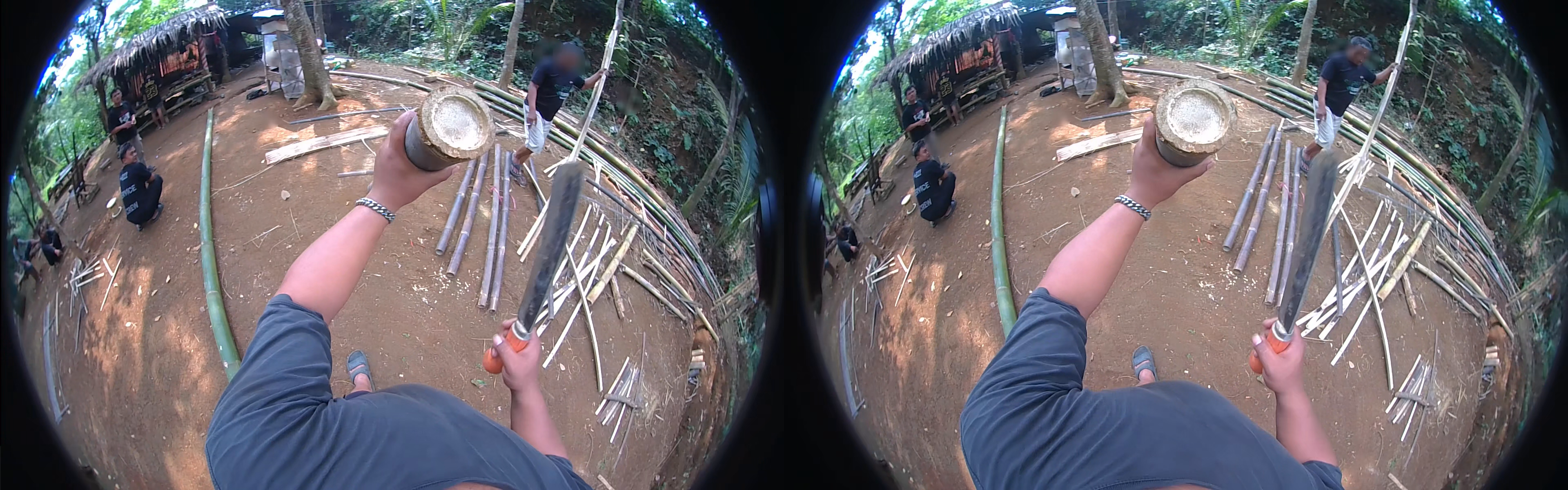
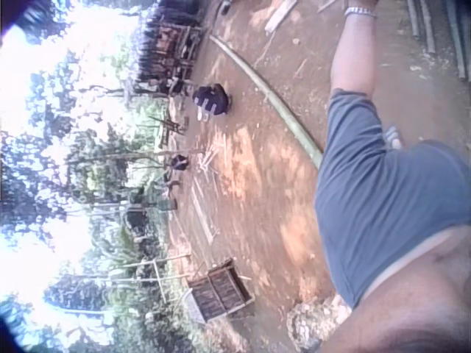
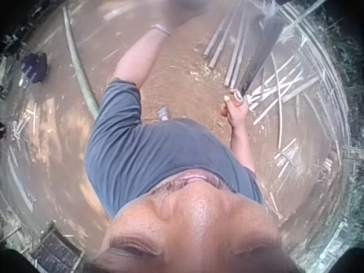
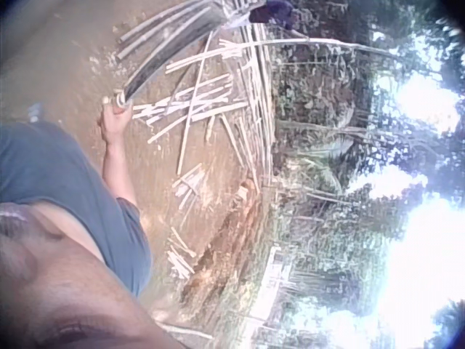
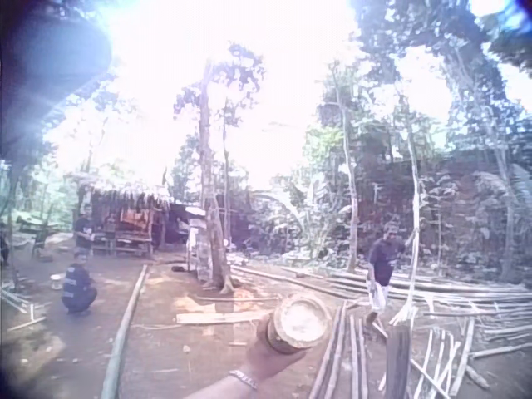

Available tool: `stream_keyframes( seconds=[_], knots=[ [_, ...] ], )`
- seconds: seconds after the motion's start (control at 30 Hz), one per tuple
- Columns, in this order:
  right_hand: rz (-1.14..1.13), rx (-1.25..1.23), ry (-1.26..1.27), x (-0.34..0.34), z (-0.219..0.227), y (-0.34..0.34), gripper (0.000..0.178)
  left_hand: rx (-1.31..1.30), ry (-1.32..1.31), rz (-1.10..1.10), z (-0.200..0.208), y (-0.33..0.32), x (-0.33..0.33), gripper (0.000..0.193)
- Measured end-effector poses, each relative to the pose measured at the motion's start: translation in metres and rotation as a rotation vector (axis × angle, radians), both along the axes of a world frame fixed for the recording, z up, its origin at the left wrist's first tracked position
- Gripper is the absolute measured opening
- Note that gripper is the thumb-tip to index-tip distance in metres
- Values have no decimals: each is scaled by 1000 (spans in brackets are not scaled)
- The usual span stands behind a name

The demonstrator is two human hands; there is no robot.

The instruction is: The person picks up a long bamboo pole and uses a machete to cut it into smaller sections. They then use a wooden mallet to strike the machete and split the bamboo pole vertically into strips.

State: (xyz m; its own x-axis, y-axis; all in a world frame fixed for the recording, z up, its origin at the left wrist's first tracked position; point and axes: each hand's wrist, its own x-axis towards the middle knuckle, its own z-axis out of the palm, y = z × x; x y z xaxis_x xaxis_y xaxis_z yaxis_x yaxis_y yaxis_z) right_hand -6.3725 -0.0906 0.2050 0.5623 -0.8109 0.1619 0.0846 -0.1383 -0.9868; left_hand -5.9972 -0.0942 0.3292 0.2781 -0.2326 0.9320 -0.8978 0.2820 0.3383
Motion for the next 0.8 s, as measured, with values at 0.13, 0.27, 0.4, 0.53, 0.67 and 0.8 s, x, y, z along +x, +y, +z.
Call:
stream_keyframes(
  seconds=[0.13,0.27,0.4,0.53,0.67,0.8],
  knots=[
    [51,-206,-337,-4,69,8,30,118,-71,-63,-6,-14,-24,100],
    [58,-415,-596,-13,113,24,31,124,-94,-161,-11,-27,-52,96],
    [0,-327,-442,-18,110,35,29,132,-134,-200,-21,-43,-71,98],
    [41,48,0,-23,92,26,28,129,-135,-238,-34,-61,-90,98],
    [80,165,96,-33,65,17,31,150,-153,-273,-48,-69,-105,98],
    [47,143,125,-47,49,14,31,169,-166,-296,-57,-76,-114,98]
  ],
)
